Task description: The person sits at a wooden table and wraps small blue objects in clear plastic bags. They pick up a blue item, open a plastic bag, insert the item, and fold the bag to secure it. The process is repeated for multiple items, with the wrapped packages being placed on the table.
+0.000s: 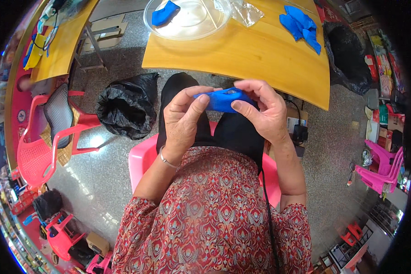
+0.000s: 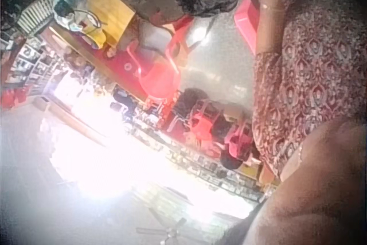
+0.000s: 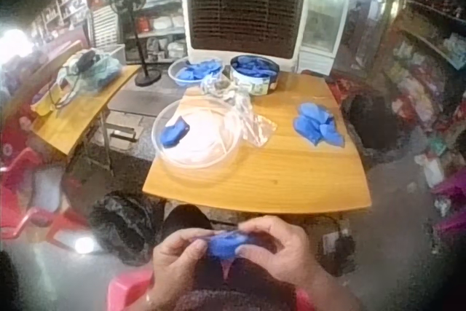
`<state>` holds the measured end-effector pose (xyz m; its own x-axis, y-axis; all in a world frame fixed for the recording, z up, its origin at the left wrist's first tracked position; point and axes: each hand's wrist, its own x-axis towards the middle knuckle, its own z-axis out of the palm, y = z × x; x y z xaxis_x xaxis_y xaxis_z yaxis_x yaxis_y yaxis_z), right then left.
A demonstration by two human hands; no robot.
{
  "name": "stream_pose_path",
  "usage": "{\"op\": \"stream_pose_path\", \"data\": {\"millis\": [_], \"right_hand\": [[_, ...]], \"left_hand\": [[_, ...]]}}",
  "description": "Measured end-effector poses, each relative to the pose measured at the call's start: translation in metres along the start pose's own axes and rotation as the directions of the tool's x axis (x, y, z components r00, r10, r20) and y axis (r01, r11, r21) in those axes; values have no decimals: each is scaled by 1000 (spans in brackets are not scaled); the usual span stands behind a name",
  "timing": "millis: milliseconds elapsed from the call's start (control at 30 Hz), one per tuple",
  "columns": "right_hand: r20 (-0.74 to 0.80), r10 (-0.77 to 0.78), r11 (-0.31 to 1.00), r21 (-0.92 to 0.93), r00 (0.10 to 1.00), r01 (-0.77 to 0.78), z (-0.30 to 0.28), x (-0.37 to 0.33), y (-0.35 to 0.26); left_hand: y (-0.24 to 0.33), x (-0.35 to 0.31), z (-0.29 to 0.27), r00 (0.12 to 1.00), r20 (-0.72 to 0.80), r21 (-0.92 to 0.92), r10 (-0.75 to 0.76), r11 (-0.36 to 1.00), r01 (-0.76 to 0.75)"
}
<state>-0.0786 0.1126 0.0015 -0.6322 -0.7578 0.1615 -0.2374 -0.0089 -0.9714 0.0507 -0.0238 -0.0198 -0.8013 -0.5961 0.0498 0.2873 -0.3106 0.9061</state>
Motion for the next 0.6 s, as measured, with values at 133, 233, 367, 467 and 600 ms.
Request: {"op": "stream_pose_path", "data": {"millis": [133, 233, 367, 467, 600], "right_hand": [[49, 96, 984, 148, 994, -102, 2, 3, 7], [88, 100, 981, 157, 991, -113, 0, 3, 13], [26, 171, 949, 266, 985, -171, 3, 1, 18], [-24, 143, 955, 267, 989, -132, 6, 0, 17], [-51, 190, 935, 313, 980, -165, 6, 0, 25]], "left_hand": [[-3, -2, -2, 1000, -16, 60, 11, 998, -10], [-4, 0, 2, 994, -65, -81, -86, 993, 81], [-8, 4, 7, 973, -94, -43, -209, 978, 206], [-9, 2, 4, 976, -62, -129, -210, 971, 201], [-15, 5, -4, 956, -8, -232, -292, 931, 283]]}}
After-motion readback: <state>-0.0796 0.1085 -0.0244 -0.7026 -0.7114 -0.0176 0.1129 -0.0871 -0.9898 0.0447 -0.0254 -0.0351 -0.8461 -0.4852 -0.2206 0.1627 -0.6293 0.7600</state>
